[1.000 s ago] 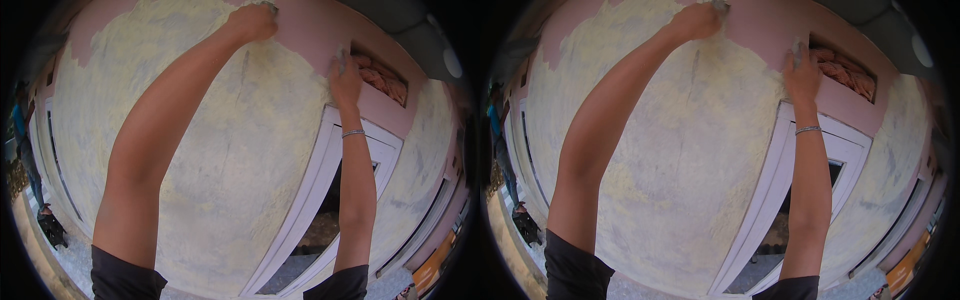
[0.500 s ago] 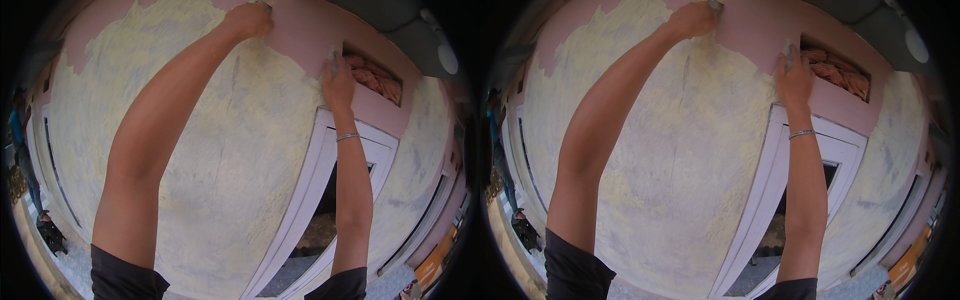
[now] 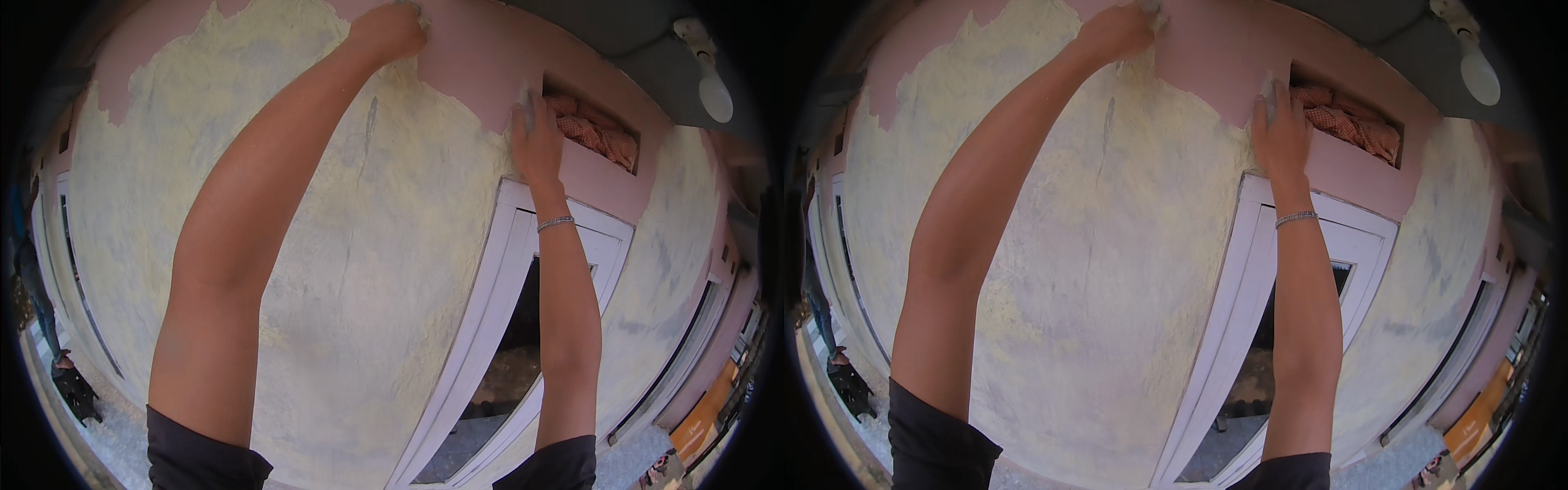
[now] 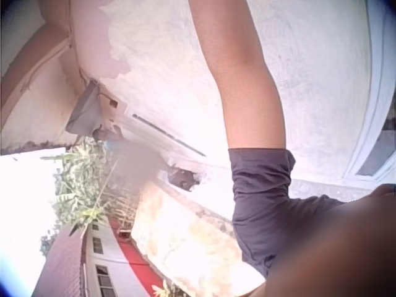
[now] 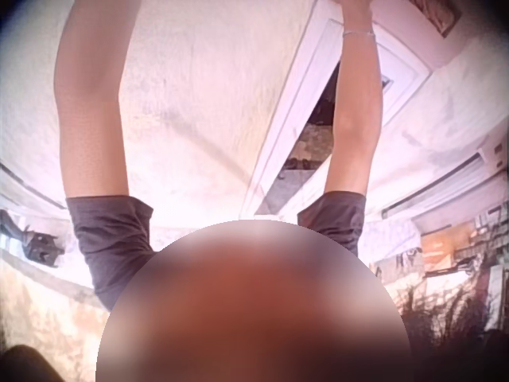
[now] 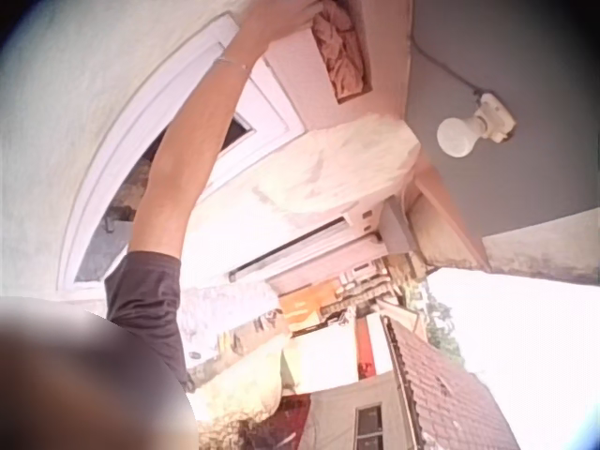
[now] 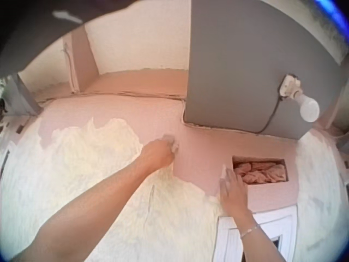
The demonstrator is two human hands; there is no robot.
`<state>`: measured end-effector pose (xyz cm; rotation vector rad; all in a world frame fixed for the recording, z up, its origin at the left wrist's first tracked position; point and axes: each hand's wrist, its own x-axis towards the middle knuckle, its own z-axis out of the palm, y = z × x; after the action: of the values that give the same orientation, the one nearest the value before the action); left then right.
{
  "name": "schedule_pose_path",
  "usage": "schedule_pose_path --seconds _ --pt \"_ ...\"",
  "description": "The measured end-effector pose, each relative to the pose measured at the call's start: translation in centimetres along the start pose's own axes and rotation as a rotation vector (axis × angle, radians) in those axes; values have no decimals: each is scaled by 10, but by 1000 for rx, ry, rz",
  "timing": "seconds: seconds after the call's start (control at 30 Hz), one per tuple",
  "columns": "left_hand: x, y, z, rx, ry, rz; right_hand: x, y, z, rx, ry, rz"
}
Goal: The person uses a putty knife to spread a light-colored plaster-like material over a pink wall surface. They repeatedly apply and smooth the material across the wall, working around a white-framed window and an upper recessed area.
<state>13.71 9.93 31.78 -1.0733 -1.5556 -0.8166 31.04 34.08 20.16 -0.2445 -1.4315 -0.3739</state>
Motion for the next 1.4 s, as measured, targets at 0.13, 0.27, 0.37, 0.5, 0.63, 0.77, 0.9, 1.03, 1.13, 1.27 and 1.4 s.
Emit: schedule_pose_path --seconds 0.13,0.27,0.37,0.5,0.63,0.77,0.9,1.03,1.13,1.27,1.4 --pt "-45 -6 -1 25 -22 -43 0 -3 1 7 32 19" --pt "-60 6 -7 38 -132 -11 1 -7 2 -23 24 33" --pt "-43 18 -11 37 -134 -4 1 -7 1 -23 5 54" --pt "-20 22 -8 -37 -119 -84 1 -6 1 -9 4 55" --pt "-18 16 -1 -4 -75 -19 2 -7 -1 19 34 30" --pt "-32 13 5 -59 -109 -51 3 -5 -6 54 16 -2" --pt "-75 6 7 -55 -115 -40 5 1 -7 59 13 -62" --pt "-129 -4 7 -15 -133 -45 3 6 -2 58 38 -75" --pt "-149 -1 5 -31 -217 -96 0 8 5 12 40 -9" --pt "-150 8 6 -46 -183 -56 -1 10 14 -6 96 -20" --pt "-136 10 8 -3 -211 -47 0 14 18 3 118 -41"
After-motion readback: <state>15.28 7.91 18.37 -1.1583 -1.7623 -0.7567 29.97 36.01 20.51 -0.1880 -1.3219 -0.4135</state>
